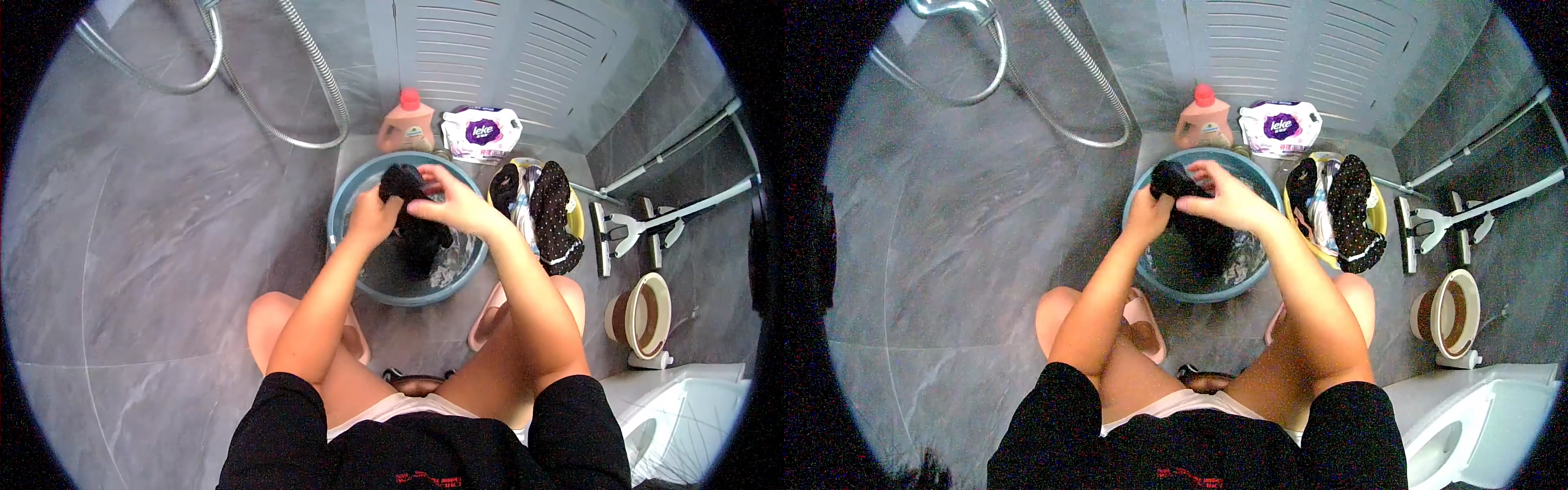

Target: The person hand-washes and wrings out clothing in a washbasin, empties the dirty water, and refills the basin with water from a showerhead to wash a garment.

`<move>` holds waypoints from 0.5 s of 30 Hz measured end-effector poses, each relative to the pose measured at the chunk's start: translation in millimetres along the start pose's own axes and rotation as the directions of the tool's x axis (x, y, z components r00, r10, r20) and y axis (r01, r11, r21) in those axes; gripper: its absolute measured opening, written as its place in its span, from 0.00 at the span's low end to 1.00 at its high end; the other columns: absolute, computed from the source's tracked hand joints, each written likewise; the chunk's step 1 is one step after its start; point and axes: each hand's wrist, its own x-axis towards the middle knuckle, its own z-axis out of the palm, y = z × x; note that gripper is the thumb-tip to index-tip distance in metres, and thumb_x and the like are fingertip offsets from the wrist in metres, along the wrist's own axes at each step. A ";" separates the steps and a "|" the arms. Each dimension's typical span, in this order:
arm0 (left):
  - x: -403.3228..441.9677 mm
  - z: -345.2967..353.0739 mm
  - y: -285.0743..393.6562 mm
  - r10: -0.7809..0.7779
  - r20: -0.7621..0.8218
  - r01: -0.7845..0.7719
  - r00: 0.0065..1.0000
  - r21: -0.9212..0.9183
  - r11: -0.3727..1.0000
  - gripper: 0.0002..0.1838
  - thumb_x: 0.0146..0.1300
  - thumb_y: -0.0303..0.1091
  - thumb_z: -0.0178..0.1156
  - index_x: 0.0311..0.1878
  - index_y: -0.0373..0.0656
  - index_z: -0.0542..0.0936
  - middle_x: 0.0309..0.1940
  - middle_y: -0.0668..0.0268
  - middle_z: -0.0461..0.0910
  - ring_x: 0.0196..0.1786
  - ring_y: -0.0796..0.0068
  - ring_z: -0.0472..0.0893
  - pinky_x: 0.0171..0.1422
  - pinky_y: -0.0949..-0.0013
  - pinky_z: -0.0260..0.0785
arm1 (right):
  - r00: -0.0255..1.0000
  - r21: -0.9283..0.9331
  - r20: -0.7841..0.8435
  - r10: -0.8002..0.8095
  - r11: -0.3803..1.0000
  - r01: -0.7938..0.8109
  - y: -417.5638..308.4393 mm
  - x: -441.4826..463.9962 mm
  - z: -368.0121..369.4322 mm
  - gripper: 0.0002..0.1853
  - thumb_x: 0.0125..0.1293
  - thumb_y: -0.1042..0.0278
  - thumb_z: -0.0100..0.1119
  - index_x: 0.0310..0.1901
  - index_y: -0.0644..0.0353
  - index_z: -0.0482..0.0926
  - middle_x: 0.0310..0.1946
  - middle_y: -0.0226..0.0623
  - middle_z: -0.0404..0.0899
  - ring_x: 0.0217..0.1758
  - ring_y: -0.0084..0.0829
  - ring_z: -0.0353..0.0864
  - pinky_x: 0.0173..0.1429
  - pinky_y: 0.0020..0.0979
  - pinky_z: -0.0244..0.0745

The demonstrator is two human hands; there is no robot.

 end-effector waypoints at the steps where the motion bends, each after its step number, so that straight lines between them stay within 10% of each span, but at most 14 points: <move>1: 1.2 -6.1 6.1 -0.073 -0.038 0.073 0.997 0.008 0.997 0.19 0.62 0.45 0.55 0.39 0.34 0.78 0.28 0.46 0.79 0.37 0.46 0.80 0.41 0.55 0.68 | 0.993 -0.202 0.035 -0.116 0.972 0.121 6.1 -3.2 2.9 0.37 0.50 0.61 0.70 0.59 0.63 0.64 0.53 0.48 0.70 0.58 0.37 0.71 0.61 0.32 0.66; 4: 5.4 -18.6 3.0 -0.109 -0.074 0.113 0.991 0.048 0.992 0.25 0.66 0.51 0.49 0.32 0.34 0.78 0.23 0.44 0.77 0.32 0.40 0.77 0.35 0.53 0.65 | 0.945 -0.388 0.028 -0.326 0.868 0.310 10.3 -7.8 8.0 0.32 0.51 0.62 0.69 0.56 0.62 0.68 0.50 0.52 0.73 0.55 0.45 0.73 0.58 0.37 0.69; 6: 6.1 -27.5 18.6 0.028 -0.079 -0.010 0.996 0.216 0.976 0.26 0.65 0.52 0.49 0.30 0.35 0.78 0.20 0.45 0.75 0.30 0.40 0.76 0.34 0.52 0.66 | 0.996 -0.432 -0.063 0.056 0.899 -0.078 -0.5 -6.5 3.3 0.23 0.53 0.64 0.66 0.49 0.64 0.72 0.41 0.49 0.78 0.48 0.42 0.78 0.52 0.38 0.71; 10: 10.1 -41.9 42.4 0.036 0.043 -0.053 0.998 0.516 0.855 0.24 0.64 0.52 0.52 0.31 0.37 0.79 0.25 0.48 0.78 0.34 0.44 0.77 0.39 0.51 0.67 | 0.986 -0.354 -0.156 -0.057 0.935 -0.002 10.1 -7.0 -14.4 0.15 0.55 0.67 0.64 0.41 0.65 0.75 0.30 0.45 0.79 0.38 0.35 0.79 0.45 0.33 0.72; 14: 9.9 -38.5 32.0 0.249 -0.011 -0.188 0.968 0.627 0.756 0.18 0.63 0.47 0.56 0.42 0.40 0.78 0.41 0.55 0.79 0.48 0.54 0.75 0.51 0.56 0.66 | 0.966 0.174 -0.240 0.091 0.983 -0.050 4.6 -5.8 -28.9 0.10 0.61 0.72 0.58 0.44 0.61 0.73 0.34 0.30 0.76 0.38 0.21 0.71 0.42 0.24 0.67; 15: 11.5 -32.8 24.1 0.121 0.080 -0.139 0.989 0.274 0.952 0.20 0.63 0.44 0.56 0.49 0.37 0.73 0.48 0.54 0.75 0.53 0.57 0.73 0.54 0.58 0.64 | 0.932 0.263 -0.316 0.174 0.960 -0.090 0.2 -6.1 -26.4 0.12 0.62 0.74 0.57 0.47 0.59 0.71 0.37 0.29 0.74 0.41 0.21 0.70 0.45 0.22 0.66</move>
